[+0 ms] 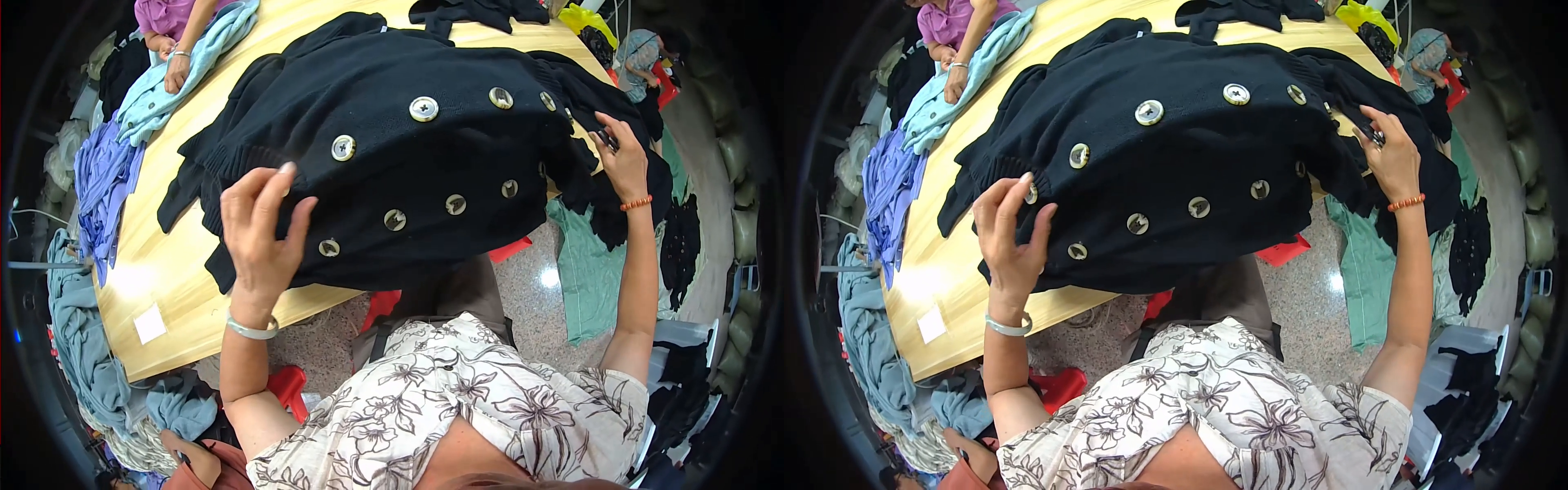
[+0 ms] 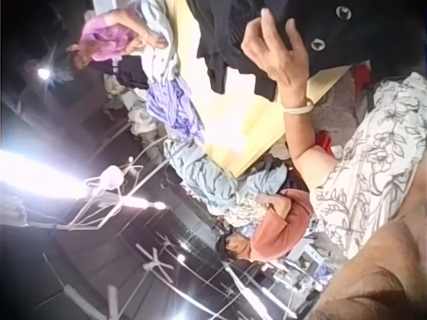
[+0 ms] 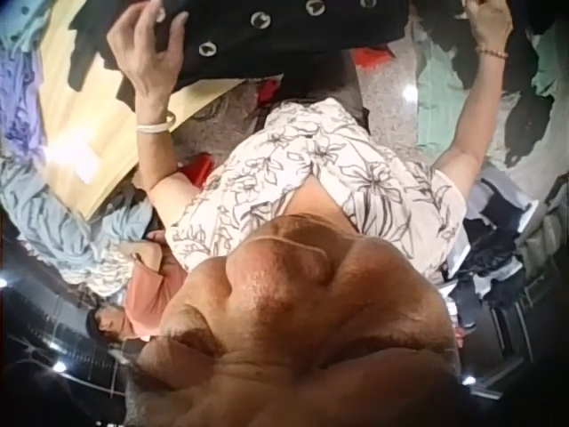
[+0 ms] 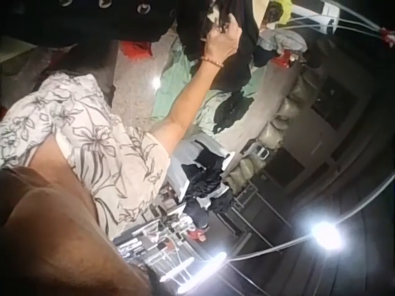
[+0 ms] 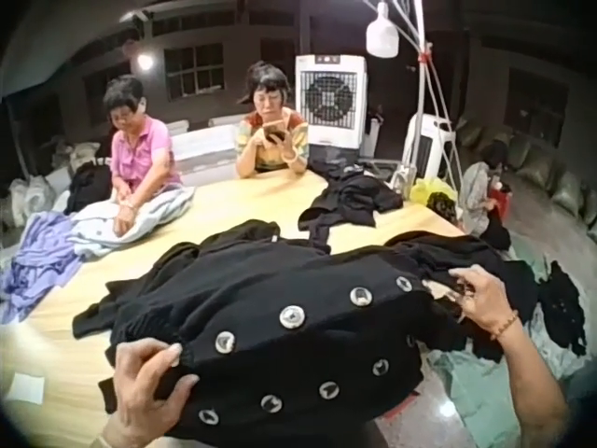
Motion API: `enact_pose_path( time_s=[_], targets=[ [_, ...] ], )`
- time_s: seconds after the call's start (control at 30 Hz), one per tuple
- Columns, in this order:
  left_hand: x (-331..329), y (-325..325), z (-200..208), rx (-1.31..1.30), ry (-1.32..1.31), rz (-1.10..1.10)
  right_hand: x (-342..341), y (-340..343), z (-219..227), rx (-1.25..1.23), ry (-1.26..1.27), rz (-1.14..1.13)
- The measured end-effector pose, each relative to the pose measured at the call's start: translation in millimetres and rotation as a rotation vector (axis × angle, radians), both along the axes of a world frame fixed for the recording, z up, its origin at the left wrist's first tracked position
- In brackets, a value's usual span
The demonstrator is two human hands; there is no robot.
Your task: Trimming excess threads from black sweaters with large decorative eyelets using small clippers.
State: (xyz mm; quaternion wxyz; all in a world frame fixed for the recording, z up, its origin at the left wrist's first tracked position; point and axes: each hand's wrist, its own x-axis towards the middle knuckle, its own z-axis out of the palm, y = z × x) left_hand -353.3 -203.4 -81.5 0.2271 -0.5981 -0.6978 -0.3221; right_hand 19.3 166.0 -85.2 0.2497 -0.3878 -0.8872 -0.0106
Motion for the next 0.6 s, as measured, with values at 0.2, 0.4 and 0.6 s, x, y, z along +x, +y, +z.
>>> enact_pose_path(
  time_s=[0.2, 0.4, 0.6],
  targets=[
    [16, 43, 9, -0.075, 0.053, -0.079, -8, -38, 14, -0.010, 0.082, 0.056],
    [5, 59, -2, -0.016, -0.065, -0.201, -27, -70, 33, -0.031, 0.086, 0.176],
    [14, 58, -13, 0.112, -0.397, -0.243, -65, -108, 48, -0.215, 0.092, 0.397]
  ],
)
